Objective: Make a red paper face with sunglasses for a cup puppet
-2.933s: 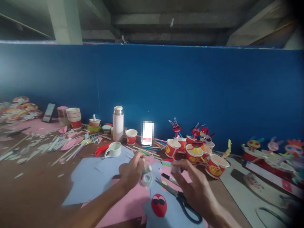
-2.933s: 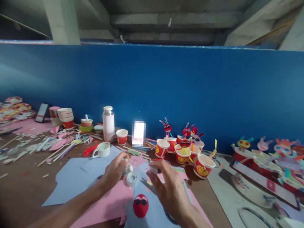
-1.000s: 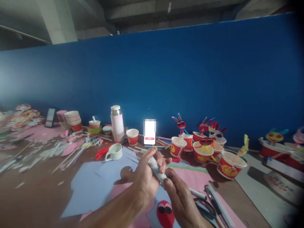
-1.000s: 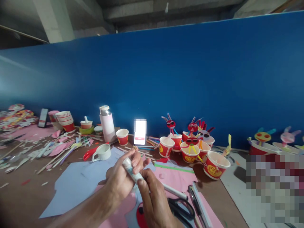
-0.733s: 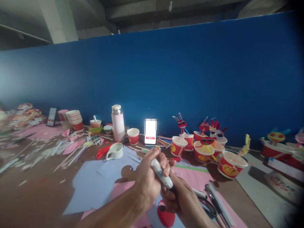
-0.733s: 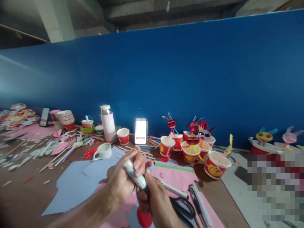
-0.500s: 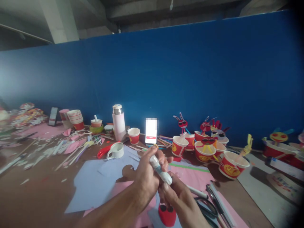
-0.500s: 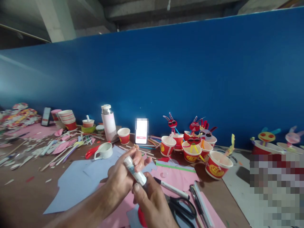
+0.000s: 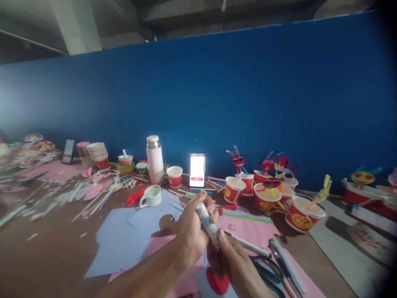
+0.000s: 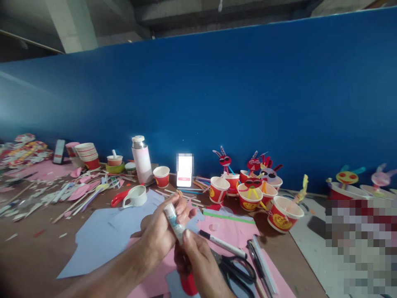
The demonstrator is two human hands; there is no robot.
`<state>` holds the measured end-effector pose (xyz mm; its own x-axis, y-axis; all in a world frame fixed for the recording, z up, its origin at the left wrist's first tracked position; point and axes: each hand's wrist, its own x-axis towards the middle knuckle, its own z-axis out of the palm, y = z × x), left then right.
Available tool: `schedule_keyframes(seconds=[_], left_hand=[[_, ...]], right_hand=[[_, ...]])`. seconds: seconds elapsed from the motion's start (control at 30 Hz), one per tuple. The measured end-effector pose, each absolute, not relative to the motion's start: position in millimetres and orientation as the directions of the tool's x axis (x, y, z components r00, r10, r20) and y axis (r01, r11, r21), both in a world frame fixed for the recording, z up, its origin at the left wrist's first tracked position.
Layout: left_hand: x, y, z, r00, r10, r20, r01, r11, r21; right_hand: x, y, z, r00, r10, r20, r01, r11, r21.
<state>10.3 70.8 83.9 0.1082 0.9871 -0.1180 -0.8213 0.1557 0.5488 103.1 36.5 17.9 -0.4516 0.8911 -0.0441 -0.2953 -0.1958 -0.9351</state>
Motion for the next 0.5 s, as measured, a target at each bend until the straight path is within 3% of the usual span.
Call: schedule_keyframes(seconds=[0.07, 0.17, 0.27, 0.37, 0.43, 0.5], left_hand=[[9.5, 71.0, 83.0, 0.105, 0.989, -0.101, -0.820, 0.143, 0.554], [9.3, 71.4, 80.4, 0.111, 0.989, -0.097, -0.819, 0.146, 0.555], [10.1, 71.8, 77.6, 0.160, 0.982, -0.104, -0.817, 0.191, 0.544], [10.4, 72.4, 76.2, 0.202, 0.973, -0.114, -0.819, 0.231, 0.526], [10.1, 73.1, 75.8, 0.193, 0.975, -0.114, -0.820, 0.224, 0.527], [9.7, 74.4, 75.3, 0.177, 0.978, -0.111, -0.820, 0.209, 0.534]], right_hand=[[102.8, 35.4, 16.4, -0.370, 0.928, 0.051, -0.250, -0.046, -0.967], [102.5, 32.6, 15.6, -0.367, 0.928, 0.068, -0.280, -0.040, -0.959], [102.0, 31.5, 14.8, -0.528, 0.849, -0.015, -0.420, -0.276, -0.865], [101.3, 32.6, 12.4, -0.675, 0.731, -0.095, -0.450, -0.511, -0.733], [100.8, 33.5, 9.4, -0.602, 0.790, -0.113, -0.436, -0.444, -0.783], [100.5, 33.7, 6.1, -0.443, 0.895, -0.046, -0.391, -0.240, -0.889]])
